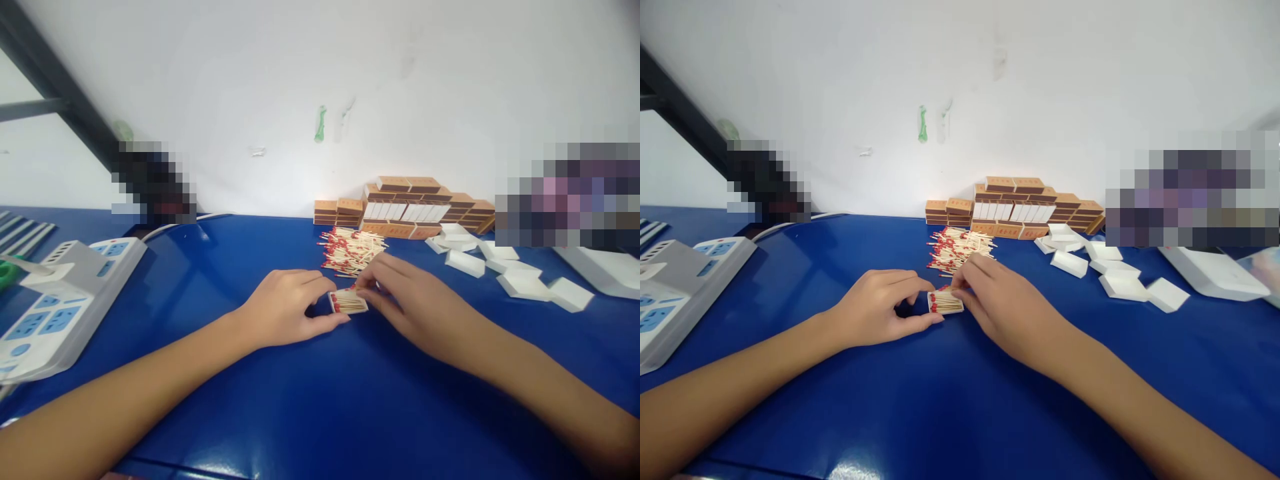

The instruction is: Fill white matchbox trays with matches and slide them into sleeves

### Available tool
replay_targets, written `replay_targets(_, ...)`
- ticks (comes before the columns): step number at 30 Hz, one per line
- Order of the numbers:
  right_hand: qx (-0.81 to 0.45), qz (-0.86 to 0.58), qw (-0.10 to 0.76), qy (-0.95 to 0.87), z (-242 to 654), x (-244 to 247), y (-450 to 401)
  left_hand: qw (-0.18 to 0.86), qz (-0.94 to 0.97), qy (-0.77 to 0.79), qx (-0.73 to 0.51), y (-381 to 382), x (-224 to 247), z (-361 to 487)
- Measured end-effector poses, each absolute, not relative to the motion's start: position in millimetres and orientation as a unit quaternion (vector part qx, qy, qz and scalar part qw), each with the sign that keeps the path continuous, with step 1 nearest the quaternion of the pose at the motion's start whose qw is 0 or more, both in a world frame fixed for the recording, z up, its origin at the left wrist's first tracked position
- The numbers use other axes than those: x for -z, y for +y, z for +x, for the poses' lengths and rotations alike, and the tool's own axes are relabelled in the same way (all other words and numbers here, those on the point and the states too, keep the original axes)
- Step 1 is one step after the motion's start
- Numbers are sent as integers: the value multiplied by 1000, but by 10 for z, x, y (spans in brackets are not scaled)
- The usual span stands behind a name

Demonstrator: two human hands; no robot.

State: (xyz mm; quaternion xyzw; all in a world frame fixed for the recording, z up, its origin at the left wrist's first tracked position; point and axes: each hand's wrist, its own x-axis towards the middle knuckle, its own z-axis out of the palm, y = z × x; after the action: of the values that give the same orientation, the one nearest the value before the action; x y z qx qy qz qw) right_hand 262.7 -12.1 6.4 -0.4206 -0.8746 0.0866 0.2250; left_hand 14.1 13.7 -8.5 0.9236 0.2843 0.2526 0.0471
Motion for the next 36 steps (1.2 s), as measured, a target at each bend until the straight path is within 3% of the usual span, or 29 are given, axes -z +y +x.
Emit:
replay_targets(28,-102,-411,195,-885,2684,-71,-192,41,937,251,-240,144,90,122)
replay_targets(33,-39,-448,229,-863,2795,-89,-83,39,935,242,-258,140,81,116)
replay_targets(36,-5,-474,203,-857,3013,-72,71,32,932,230,-278,132,88,110)
